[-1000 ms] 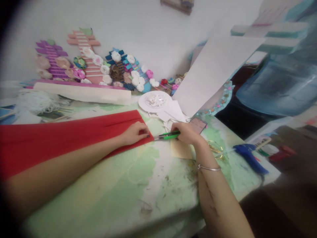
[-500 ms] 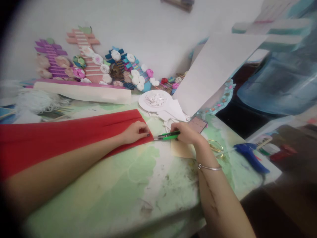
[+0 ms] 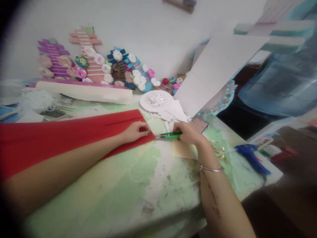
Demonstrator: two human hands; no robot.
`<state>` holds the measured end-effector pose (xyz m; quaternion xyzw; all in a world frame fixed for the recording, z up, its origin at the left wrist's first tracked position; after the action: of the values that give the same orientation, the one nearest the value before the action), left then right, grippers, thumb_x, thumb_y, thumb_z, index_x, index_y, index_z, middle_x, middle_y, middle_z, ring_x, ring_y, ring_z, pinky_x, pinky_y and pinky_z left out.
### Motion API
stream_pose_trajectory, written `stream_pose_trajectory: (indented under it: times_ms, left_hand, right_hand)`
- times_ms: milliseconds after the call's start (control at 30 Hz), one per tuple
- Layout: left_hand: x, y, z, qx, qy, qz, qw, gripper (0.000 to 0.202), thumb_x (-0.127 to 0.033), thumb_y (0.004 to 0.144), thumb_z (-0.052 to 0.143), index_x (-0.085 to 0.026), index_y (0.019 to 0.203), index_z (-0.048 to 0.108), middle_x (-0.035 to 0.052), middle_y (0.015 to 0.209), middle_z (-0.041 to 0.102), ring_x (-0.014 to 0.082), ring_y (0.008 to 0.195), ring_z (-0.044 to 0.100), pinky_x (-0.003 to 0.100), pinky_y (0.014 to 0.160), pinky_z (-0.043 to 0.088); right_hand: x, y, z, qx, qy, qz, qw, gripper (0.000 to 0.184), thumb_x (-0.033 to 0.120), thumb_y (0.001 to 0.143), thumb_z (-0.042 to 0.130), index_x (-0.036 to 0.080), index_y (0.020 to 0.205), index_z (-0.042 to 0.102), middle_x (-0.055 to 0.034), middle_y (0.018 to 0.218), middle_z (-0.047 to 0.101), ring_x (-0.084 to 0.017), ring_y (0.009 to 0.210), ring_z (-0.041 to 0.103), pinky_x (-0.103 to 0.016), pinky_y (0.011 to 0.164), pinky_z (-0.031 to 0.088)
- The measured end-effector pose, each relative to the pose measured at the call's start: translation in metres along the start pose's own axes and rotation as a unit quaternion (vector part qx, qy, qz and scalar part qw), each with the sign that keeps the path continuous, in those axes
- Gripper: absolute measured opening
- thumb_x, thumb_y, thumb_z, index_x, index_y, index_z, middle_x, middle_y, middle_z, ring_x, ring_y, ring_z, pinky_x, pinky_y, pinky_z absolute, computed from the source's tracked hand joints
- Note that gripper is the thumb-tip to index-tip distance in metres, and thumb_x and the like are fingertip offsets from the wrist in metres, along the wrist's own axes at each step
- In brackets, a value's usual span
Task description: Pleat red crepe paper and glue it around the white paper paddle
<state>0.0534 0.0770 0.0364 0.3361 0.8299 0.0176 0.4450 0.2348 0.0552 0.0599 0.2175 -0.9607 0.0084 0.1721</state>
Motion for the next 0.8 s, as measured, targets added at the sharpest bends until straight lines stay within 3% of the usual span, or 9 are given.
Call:
stream_pose_trajectory:
  times_ms: [433, 800]
  left_hand:
    - [-0.008, -0.001, -0.001, -0.006, 0.034, 0.007, 0.999, 0.007, -0.021, 0.076, 0.063, -0.017, 0.071, 0.062, 0.0005, 0.075, 0.068, 0.0153, 0.073, 0.060, 0.027, 0.072, 0.045]
    - [-0.011, -0.001, 0.001, -0.004, 0.051, 0.022, 0.998, 0.008, -0.021, 0.075, 0.061, -0.017, 0.068, 0.061, 0.0007, 0.074, 0.067, 0.0157, 0.074, 0.059, 0.027, 0.072, 0.045]
  right_hand:
    - [0.018, 0.004, 0.010, 0.018, 0.040, -0.031, 0.999, 0.035, 0.003, 0.052, 0.048, 0.021, 0.081, 0.057, 0.0004, 0.082, 0.064, -0.017, 0.076, 0.056, -0.025, 0.063, 0.036]
    - [0.009, 0.000, 0.013, 0.054, 0.043, -0.012, 0.998, 0.031, 0.005, 0.053, 0.052, 0.021, 0.079, 0.056, 0.0001, 0.084, 0.065, -0.019, 0.078, 0.056, -0.025, 0.061, 0.037]
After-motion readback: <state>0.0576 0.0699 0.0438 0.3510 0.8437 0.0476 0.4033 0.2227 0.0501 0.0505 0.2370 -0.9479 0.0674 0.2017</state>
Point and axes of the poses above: each hand's wrist, its own y-axis towards the middle knuckle, its own z-axis out of the palm, x = y × z, the point moved 10 cm from there along y, towards the middle knuckle
